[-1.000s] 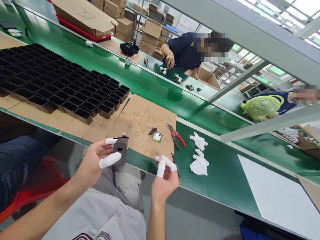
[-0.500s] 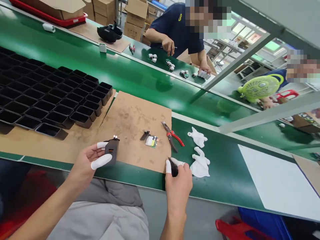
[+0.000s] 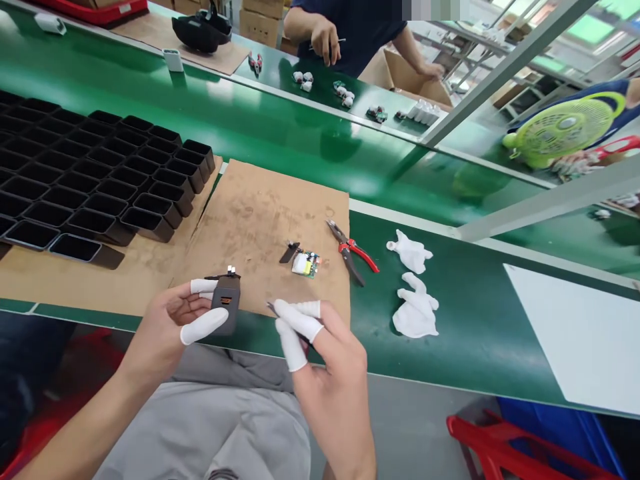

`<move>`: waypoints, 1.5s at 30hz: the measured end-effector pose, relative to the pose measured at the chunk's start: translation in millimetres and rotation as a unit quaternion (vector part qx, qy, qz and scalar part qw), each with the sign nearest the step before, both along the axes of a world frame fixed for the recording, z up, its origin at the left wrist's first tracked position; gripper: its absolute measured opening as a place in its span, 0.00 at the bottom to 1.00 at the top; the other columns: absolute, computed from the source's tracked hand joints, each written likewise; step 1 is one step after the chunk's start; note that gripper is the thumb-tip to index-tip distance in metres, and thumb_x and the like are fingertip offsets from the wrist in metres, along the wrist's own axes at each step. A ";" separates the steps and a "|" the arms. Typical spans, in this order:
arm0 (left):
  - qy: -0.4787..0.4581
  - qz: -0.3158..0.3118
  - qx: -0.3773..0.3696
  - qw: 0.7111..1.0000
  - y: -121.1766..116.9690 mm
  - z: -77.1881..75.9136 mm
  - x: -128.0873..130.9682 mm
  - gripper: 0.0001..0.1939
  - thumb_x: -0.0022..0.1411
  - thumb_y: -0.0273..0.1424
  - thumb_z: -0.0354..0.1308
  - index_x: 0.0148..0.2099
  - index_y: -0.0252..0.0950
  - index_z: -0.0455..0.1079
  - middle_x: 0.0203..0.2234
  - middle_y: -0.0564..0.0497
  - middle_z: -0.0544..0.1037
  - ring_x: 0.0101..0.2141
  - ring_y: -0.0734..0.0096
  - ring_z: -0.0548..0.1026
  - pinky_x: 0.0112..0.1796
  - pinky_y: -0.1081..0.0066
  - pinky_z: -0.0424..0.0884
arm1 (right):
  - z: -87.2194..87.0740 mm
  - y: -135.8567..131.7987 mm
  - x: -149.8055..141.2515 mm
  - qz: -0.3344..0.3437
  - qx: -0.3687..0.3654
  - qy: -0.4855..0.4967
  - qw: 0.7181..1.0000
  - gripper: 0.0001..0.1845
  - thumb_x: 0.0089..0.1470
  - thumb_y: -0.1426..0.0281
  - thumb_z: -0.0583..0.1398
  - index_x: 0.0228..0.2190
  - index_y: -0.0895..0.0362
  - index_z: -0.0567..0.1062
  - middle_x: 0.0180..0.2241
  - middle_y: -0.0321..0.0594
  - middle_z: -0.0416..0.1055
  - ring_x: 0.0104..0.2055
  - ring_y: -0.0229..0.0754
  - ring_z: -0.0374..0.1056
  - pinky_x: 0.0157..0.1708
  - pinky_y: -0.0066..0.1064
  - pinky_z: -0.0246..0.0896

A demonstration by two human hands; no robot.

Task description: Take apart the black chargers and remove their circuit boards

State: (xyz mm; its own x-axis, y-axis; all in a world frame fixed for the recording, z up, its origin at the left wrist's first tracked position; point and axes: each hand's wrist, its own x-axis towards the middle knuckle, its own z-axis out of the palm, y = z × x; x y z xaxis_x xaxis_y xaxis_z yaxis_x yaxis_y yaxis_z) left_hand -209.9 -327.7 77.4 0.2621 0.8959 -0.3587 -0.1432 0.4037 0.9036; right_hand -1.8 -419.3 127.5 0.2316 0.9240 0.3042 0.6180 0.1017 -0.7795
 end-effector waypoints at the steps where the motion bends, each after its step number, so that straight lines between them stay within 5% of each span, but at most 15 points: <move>1: 0.011 0.004 0.010 1.000 -1.2 1.9 -1.5 0.25 0.48 0.37 0.85 0.48 0.34 0.88 0.40 0.43 0.92 0.37 0.62 0.87 0.43 0.68 0.86 | 5.7 2.9 -4.9 0.024 -0.001 -0.004 1.000 0.20 0.71 0.77 0.67 0.55 0.43 0.89 0.42 0.37 0.82 0.40 0.40 0.79 0.36 0.29 0.74; 7: 0.092 0.049 0.089 0.991 -7.9 12.5 -8.9 0.23 0.53 0.36 0.82 0.50 0.36 0.86 0.41 0.47 0.92 0.39 0.62 0.87 0.44 0.69 0.85 | 13.7 12.8 -20.2 0.090 0.008 -0.036 0.995 0.17 0.70 0.80 0.66 0.52 0.49 0.88 0.37 0.36 0.78 0.34 0.37 0.75 0.33 0.27 0.70; 16: 0.194 0.073 0.189 0.960 -19.1 9.5 -18.4 0.24 0.55 0.37 0.81 0.54 0.39 0.85 0.42 0.50 0.91 0.42 0.58 0.87 0.47 0.65 0.85 | 7.8 19.5 -35.0 0.089 0.010 -0.104 0.991 0.14 0.72 0.81 0.62 0.46 0.53 0.86 0.35 0.38 0.76 0.33 0.38 0.74 0.29 0.28 0.67; 24: 0.290 0.102 0.281 0.909 -21.4 5.2 -18.1 0.24 0.61 0.40 0.79 0.57 0.40 0.84 0.43 0.48 0.90 0.42 0.56 0.86 0.47 0.61 0.82 | 7.1 19.9 -45.8 0.055 0.000 -0.182 0.982 0.16 0.71 0.81 0.59 0.38 0.53 0.84 0.32 0.36 0.69 0.27 0.37 0.63 0.26 0.28 0.61; 34: 0.208 0.082 0.185 0.957 -14.7 4.9 -23.2 0.23 0.56 0.37 0.81 0.53 0.38 0.85 0.41 0.49 0.91 0.41 0.59 0.88 0.45 0.66 0.85 | 10.6 21.7 -47.0 0.061 -0.012 -0.158 0.985 0.13 0.72 0.78 0.62 0.39 0.54 0.86 0.33 0.37 0.74 0.29 0.37 0.69 0.27 0.28 0.62; 45: 0.239 0.076 0.208 0.946 -17.1 3.0 -23.4 0.24 0.57 0.39 0.81 0.54 0.39 0.85 0.41 0.49 0.91 0.41 0.57 0.88 0.46 0.63 0.85 | 10.9 19.4 -47.1 0.057 -0.064 -0.176 0.981 0.17 0.70 0.80 0.60 0.33 0.53 0.83 0.32 0.37 0.71 0.27 0.38 0.63 0.26 0.30 0.58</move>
State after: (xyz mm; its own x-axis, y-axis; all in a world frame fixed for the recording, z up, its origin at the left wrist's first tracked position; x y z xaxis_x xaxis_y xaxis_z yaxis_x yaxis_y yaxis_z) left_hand -233.3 -344.8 80.4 0.0155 0.9998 -0.0118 0.2927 0.0068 0.9562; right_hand -48.9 -399.8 138.5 0.0260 0.9737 0.2265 0.8409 0.1012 -0.5316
